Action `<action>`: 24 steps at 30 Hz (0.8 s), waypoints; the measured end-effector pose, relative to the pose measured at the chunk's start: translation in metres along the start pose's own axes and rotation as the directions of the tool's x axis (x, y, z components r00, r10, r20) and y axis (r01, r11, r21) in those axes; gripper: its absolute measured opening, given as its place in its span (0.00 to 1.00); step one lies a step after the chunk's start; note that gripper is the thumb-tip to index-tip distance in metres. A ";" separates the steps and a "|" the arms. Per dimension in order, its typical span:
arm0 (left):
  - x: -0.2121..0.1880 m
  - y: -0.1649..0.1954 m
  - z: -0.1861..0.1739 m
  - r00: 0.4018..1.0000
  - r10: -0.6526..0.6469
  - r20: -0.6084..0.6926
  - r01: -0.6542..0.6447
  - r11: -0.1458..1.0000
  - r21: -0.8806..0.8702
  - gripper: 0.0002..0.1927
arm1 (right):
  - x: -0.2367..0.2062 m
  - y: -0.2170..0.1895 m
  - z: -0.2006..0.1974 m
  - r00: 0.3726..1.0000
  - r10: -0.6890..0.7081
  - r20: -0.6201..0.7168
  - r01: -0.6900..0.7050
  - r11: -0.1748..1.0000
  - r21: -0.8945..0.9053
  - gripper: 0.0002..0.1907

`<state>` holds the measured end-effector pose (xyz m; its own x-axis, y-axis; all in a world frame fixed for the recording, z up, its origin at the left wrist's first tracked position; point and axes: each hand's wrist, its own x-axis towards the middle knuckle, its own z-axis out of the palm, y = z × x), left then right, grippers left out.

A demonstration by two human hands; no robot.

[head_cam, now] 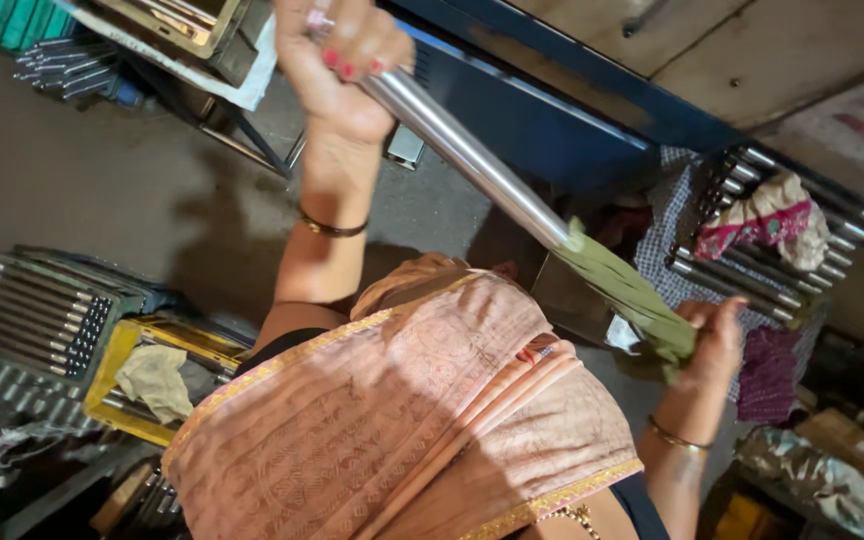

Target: The person removes cylindrical metal rods from a machine, wipes each rod with a cloth, and places them on a nearby rack. The person then picks up another rod, wipes it, and inspects it by holding it up to the light.

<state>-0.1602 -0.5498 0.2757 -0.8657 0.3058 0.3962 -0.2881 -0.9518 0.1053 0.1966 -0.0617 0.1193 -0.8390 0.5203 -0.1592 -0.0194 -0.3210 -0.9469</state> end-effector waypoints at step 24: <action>-0.009 -0.173 -0.014 0.903 -0.358 -0.239 0.404 0.512 0.758 0.19 | 0.041 0.040 0.245 0.925 -0.027 0.379 0.072 0.992 -0.106 0.42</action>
<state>-0.1088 -0.3872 0.2409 -0.7759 0.6225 0.1022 -0.1870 -0.3816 0.9052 0.0279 -0.2471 0.1431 -0.9817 0.1897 -0.0161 -0.0221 -0.1972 -0.9801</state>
